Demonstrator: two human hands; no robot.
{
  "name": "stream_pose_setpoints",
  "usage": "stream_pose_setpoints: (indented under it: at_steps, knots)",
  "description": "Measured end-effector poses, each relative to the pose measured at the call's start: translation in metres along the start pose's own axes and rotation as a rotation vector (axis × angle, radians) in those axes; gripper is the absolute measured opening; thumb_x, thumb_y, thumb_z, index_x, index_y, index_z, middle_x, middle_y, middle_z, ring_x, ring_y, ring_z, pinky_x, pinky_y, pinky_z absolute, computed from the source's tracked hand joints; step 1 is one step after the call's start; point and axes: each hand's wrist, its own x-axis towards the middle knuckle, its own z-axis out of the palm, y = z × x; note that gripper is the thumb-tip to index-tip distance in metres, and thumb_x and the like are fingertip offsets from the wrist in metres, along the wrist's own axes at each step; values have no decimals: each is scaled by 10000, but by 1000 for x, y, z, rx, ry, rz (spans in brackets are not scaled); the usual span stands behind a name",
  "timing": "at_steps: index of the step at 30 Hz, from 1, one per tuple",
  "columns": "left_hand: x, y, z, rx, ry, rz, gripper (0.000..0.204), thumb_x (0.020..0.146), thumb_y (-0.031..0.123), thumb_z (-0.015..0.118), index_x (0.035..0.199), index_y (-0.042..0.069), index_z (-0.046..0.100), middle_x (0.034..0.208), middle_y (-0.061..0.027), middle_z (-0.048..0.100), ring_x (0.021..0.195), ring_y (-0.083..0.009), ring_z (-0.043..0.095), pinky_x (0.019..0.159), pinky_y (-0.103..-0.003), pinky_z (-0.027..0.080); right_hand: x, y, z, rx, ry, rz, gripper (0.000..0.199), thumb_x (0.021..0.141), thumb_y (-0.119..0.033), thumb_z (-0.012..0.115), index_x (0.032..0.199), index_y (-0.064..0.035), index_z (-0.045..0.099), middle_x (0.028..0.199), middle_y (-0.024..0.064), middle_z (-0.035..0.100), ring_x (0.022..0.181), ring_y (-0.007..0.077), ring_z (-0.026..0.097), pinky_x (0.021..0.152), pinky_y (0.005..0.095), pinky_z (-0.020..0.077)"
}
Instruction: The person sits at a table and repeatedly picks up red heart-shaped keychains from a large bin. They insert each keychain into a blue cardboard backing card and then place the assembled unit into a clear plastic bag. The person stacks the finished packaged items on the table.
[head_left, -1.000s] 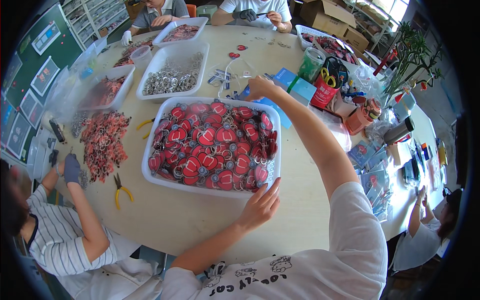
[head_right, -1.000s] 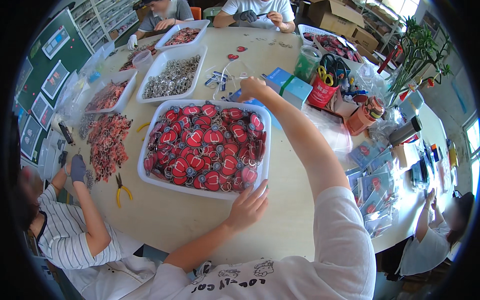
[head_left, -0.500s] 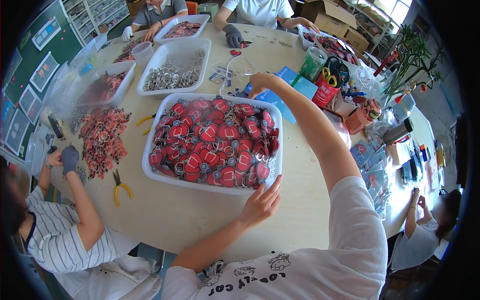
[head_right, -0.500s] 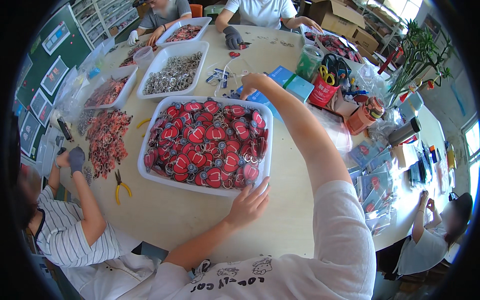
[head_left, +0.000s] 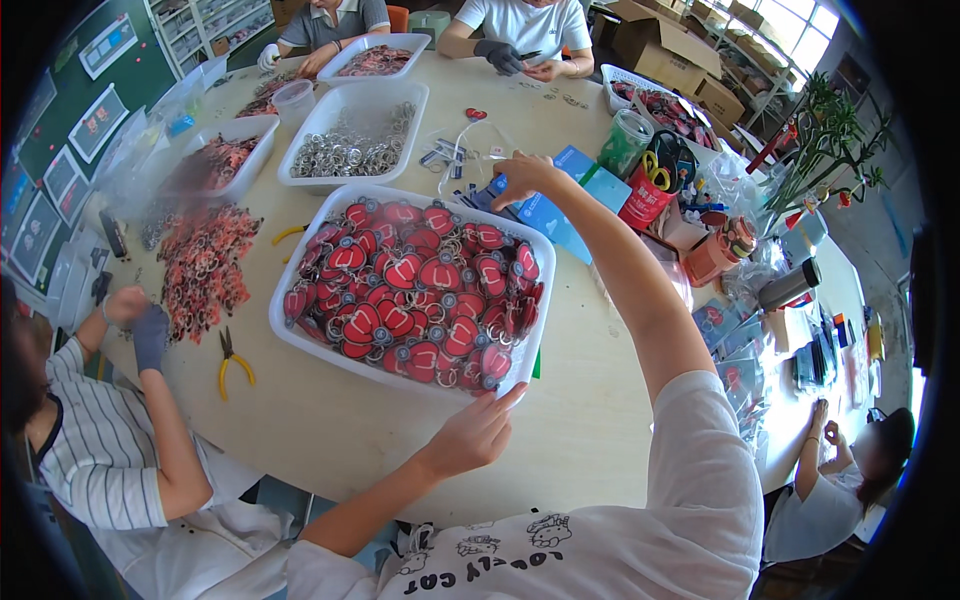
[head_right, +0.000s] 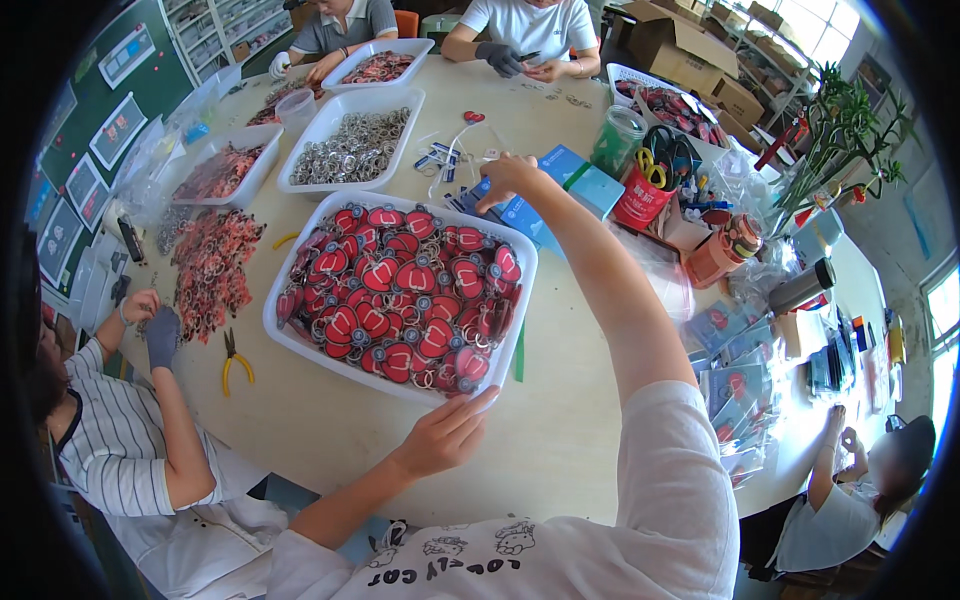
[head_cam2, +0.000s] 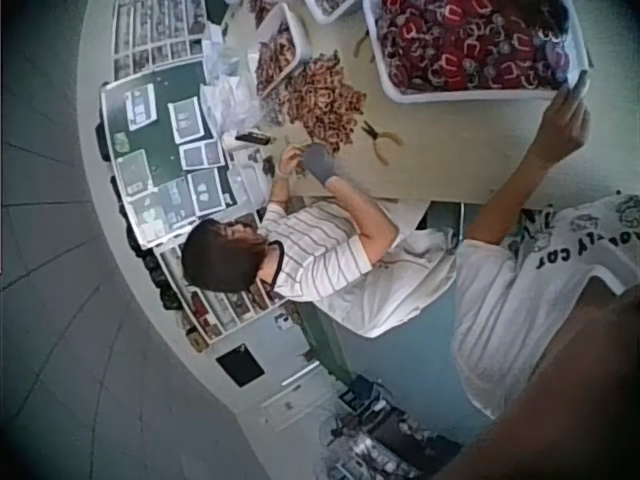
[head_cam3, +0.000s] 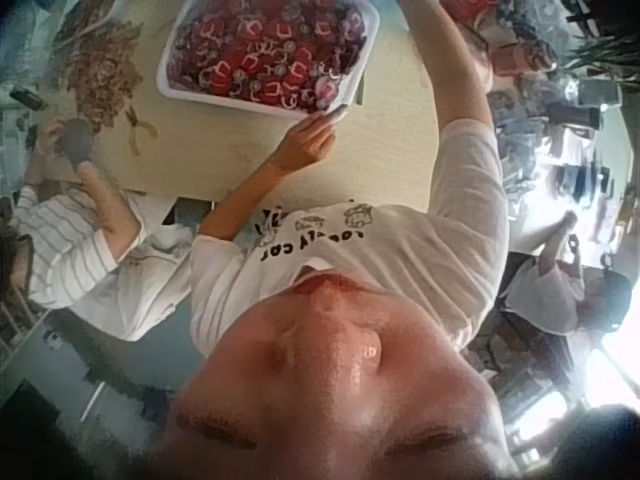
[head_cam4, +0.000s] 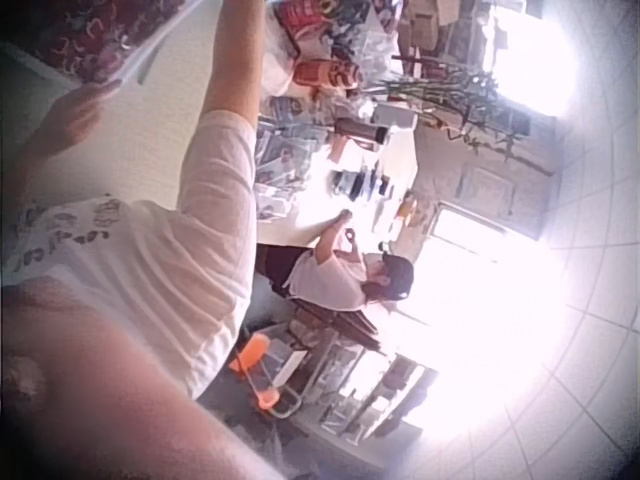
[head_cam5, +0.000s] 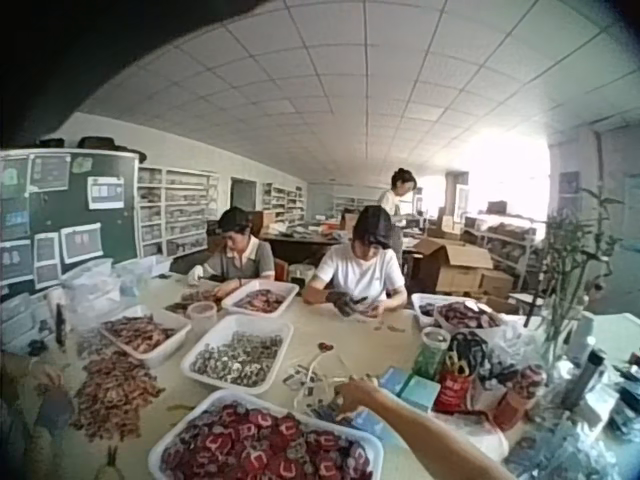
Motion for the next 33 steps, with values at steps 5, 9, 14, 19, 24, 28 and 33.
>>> stream_pose_setpoints:
  at_steps: [5, 9, 14, 19, 24, 28, 33]
  knots:
    - [-5, 2, -8, 13, 5, -14, 84, 797, 7, 616, 726, -33, 598, 1189, -180, 621, 1098, -192, 598, 869, -298, 515, -5, 0, -8, -8, 0, 4, 839, 596, -672, 735, 1311, -281, 535, 1318, 94, 489, 1184, 299, 522, 909, 490, 433]
    - [-6, 11, -1, 8, 36, -11, 63, 802, 23, 621, 815, -38, 629, 1197, -160, 624, 1072, -214, 612, 883, -304, 519, -11, 1, -6, -44, 30, -40, 853, 614, -706, 700, 1317, -254, 531, 1321, 98, 486, 1200, 286, 517, 904, 487, 451]
    - [36, 62, 39, -727, 40, -198, 362, 878, 65, 589, 1227, -21, 550, 1259, -170, 565, 1191, -285, 535, 1003, -369, 436, -5, 5, -1, -24, -1, -54, 850, 631, -708, 689, 1324, -243, 525, 1325, 104, 475, 1218, 302, 499, 914, 495, 447]
    - [125, 36, 140, -1102, 631, -939, 643, 918, 113, 592, 1434, -18, 231, 1472, -210, 250, 1378, -306, 285, 1134, -409, 267, -20, 14, -4, 59, 162, -101, 816, 644, -680, 698, 1280, -192, 547, 1197, 130, 491, 1097, 333, 556, 852, 473, 454]
    - [163, -20, 194, -714, 682, -1199, 641, 912, 181, 618, 1360, -114, 267, 1341, -300, 361, 1246, -345, 404, 1066, -418, 364, -52, 21, 0, 122, 272, -77, 813, 623, -689, 705, 1247, -186, 570, 1187, 136, 512, 1088, 325, 572, 836, 458, 481]
    - [171, -25, 196, -699, 741, -1276, 596, 899, 208, 640, 1298, -137, 363, 1248, -316, 454, 1138, -367, 494, 923, -403, 461, -83, 28, 17, 165, 463, -28, 759, 606, -654, 722, 1173, -162, 612, 1129, 158, 545, 1020, 338, 608, 800, 440, 511]
    - [182, -32, 213, -207, 926, -1056, 594, 883, 287, 667, 1240, -116, 416, 1154, -274, 504, 1078, -388, 487, 852, -417, 441, -138, 45, 24, 342, 579, 90, 702, 664, -607, 721, 1157, -121, 599, 1083, 136, 572, 966, 313, 625, 777, 416, 518]
